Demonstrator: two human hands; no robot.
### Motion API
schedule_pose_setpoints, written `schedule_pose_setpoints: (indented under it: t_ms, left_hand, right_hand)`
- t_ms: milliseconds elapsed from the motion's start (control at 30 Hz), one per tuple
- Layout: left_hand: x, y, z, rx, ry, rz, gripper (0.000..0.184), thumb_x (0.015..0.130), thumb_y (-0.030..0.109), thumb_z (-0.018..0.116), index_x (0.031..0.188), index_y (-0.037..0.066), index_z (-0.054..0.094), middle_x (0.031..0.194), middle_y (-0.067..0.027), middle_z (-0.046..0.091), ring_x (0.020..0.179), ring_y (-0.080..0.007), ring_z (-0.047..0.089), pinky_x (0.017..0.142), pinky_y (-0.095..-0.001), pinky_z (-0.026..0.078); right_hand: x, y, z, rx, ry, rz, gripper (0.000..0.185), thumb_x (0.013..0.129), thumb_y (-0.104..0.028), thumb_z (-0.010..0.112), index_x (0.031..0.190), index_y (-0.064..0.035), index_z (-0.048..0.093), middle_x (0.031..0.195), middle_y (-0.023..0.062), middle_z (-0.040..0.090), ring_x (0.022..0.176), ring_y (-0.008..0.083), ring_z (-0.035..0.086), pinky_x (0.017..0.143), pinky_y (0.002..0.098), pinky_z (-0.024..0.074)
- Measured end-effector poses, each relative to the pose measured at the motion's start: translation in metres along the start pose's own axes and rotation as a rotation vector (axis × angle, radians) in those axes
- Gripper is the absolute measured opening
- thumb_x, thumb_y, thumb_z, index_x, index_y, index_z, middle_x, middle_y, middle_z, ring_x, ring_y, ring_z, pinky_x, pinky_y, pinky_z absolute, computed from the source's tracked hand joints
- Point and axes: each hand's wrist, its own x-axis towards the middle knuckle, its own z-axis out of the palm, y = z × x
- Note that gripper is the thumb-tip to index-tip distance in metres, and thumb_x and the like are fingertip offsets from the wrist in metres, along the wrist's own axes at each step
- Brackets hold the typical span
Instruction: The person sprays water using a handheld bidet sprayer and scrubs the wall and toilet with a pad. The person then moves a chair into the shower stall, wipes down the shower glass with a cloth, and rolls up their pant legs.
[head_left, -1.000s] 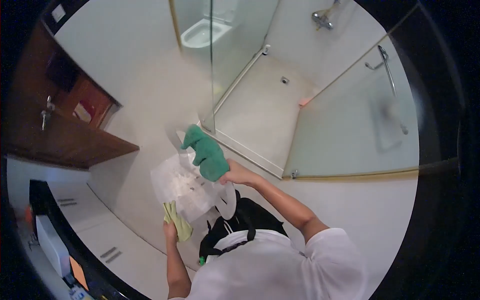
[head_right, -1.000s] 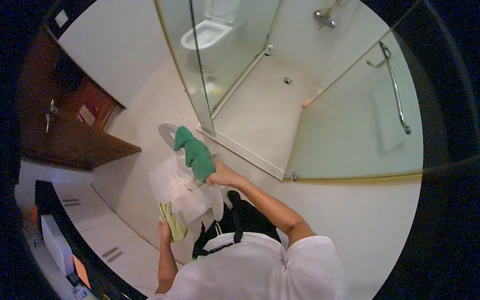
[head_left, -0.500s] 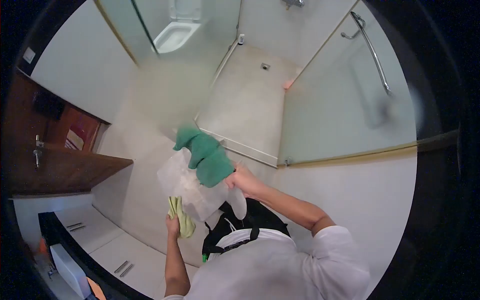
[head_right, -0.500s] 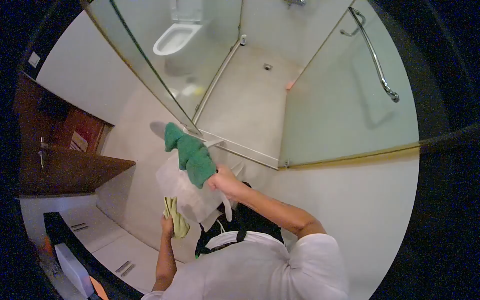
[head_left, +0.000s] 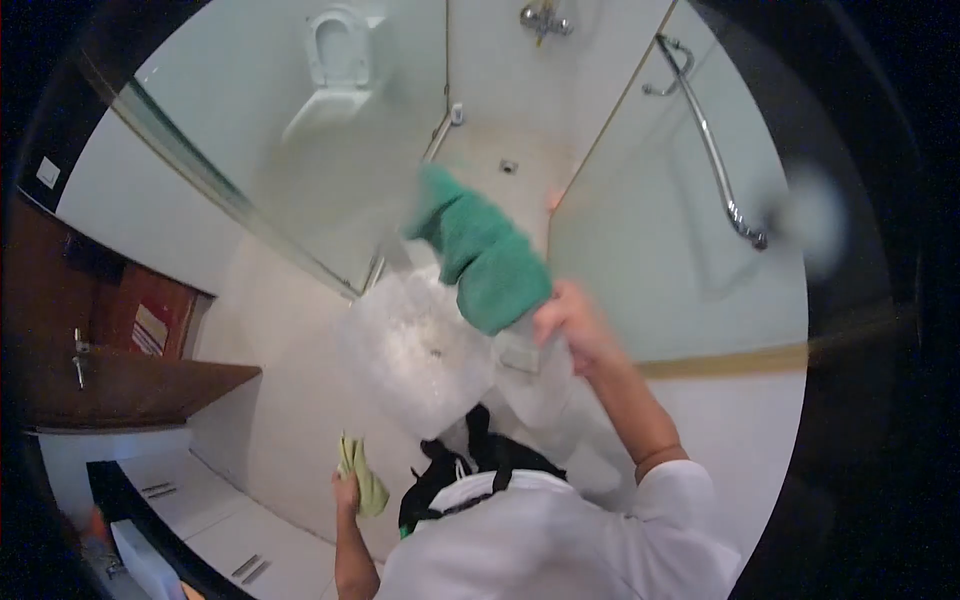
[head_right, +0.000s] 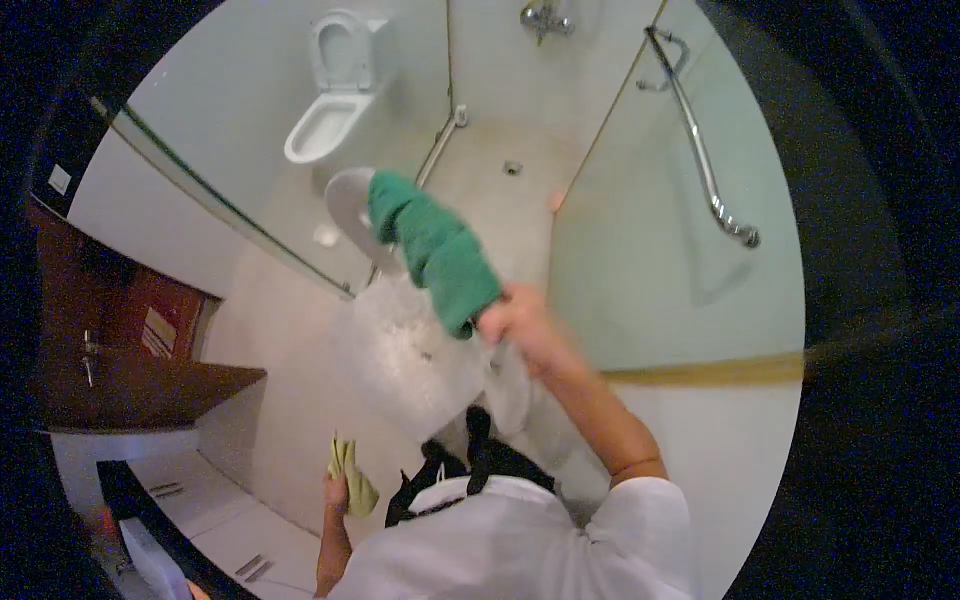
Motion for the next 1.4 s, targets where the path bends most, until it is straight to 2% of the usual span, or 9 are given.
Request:
schedule_pose_setpoints:
  t_ms: [100, 200, 300, 400, 500, 800, 1100, 1167, 1400]
  left_hand:
    - [-0.025, 0.024, -0.003, 0.14, 0.11, -0.034, 0.056, 0.079, 0.026, 0.057, 0.12, -0.009, 0.041, 0.105, -0.0197, 0.056, 0.093, -0.0273, 0.056, 0.081, -0.0366, 0.045]
    - [-0.057, 0.062, -0.01, -0.003, 0.124, -0.065, 0.05, 0.078, 0.024, 0.059, 0.113, -0.009, 0.046, 0.101, -0.0209, 0.058, 0.088, -0.0269, 0.058, 0.075, -0.0366, 0.047]
    - [-0.044, 0.014, -0.016, -0.12, 0.049, -0.177, 0.04, 0.079, 0.014, 0.056, 0.112, -0.008, 0.048, 0.097, -0.0185, 0.059, 0.087, -0.0239, 0.057, 0.076, -0.0343, 0.047]
    - [-0.052, 0.034, -0.02, -0.091, -0.021, -0.177, 0.037, 0.08, 0.014, 0.054, 0.11, -0.007, 0.05, 0.092, -0.0169, 0.06, 0.081, -0.0247, 0.058, 0.072, -0.0349, 0.047]
    - [-0.017, -0.017, -0.001, -0.074, -0.018, -0.295, 0.037, 0.081, 0.023, 0.056, 0.105, -0.005, 0.055, 0.089, -0.0148, 0.063, 0.079, -0.0231, 0.059, 0.07, -0.0355, 0.048]
    - [0.047, 0.095, 0.022, 0.0, -0.136, -0.342, 0.037, 0.08, 0.025, 0.056, 0.104, -0.004, 0.056, 0.088, -0.0144, 0.063, 0.079, -0.0223, 0.059, 0.07, -0.0355, 0.047]
    - [0.078, 0.16, 0.057, 0.028, -0.108, -0.345, 0.037, 0.08, 0.027, 0.057, 0.102, -0.003, 0.057, 0.088, -0.014, 0.063, 0.079, -0.0215, 0.059, 0.07, -0.0355, 0.047]
    - [0.079, 0.179, 0.073, 0.022, -0.093, -0.367, 0.038, 0.08, 0.027, 0.057, 0.102, -0.003, 0.057, 0.088, -0.0139, 0.063, 0.079, -0.0213, 0.059, 0.07, -0.0355, 0.047]
    - [0.07, 0.271, 0.127, 0.012, -0.054, -0.464, 0.038, 0.079, 0.029, 0.057, 0.101, -0.002, 0.058, 0.087, -0.0136, 0.064, 0.079, -0.0207, 0.059, 0.07, -0.0355, 0.047]
  right_hand:
    - [0.024, -0.01, 0.01, -0.07, -0.115, 0.021, 0.03, 0.048, -0.005, 0.051, 0.077, -0.0002, 0.058, 0.064, -0.0003, 0.049, 0.052, 0.0067, 0.045, 0.049, 0.0201, 0.0354]
    - [0.059, -0.031, -0.001, -0.117, -0.132, -0.032, 0.022, 0.049, -0.004, 0.051, 0.071, -0.0018, 0.056, 0.061, -0.0008, 0.049, 0.05, 0.0061, 0.044, 0.047, 0.0198, 0.0341]
    - [0.088, -0.056, -0.005, -0.202, -0.185, -0.028, 0.018, 0.049, -0.004, 0.052, 0.067, -0.003, 0.055, 0.058, -0.0016, 0.047, 0.049, 0.0062, 0.044, 0.046, 0.0201, 0.0336]
    - [0.119, -0.083, 0.002, -0.217, -0.158, -0.026, 0.023, 0.05, -0.003, 0.054, 0.073, -0.0005, 0.057, 0.061, -0.0017, 0.048, 0.055, 0.0074, 0.044, 0.051, 0.0205, 0.0339]
    - [0.157, -0.101, -0.002, -0.216, -0.121, -0.055, 0.017, 0.049, -0.002, 0.052, 0.066, -0.0037, 0.053, 0.06, -0.0021, 0.047, 0.056, 0.0066, 0.043, 0.051, 0.0207, 0.0318]
    - [0.304, -0.147, -0.036, -0.427, -0.028, -0.138, 0.011, 0.047, -0.001, 0.052, 0.051, -0.0084, 0.045, 0.047, -0.0038, 0.038, 0.042, 0.0067, 0.036, 0.041, 0.023, 0.0252]
    - [0.466, -0.169, -0.121, -0.568, -0.16, -0.065, 0.013, 0.048, 0.001, 0.053, 0.058, -0.005, 0.049, 0.054, -0.0012, 0.044, 0.05, 0.0095, 0.045, 0.046, 0.0235, 0.0322]
    - [0.494, -0.179, -0.131, -0.602, -0.061, -0.068, 0.012, 0.049, -0.001, 0.055, 0.06, -0.0022, 0.051, 0.056, 0.0014, 0.046, 0.056, 0.0133, 0.048, 0.05, 0.0258, 0.0362]
    - [0.664, -0.233, -0.213, -0.82, -0.297, 0.002, 0.011, 0.049, -0.003, 0.056, 0.058, 0.001, 0.052, 0.06, 0.0061, 0.052, 0.06, 0.0168, 0.05, 0.055, 0.0309, 0.0401]
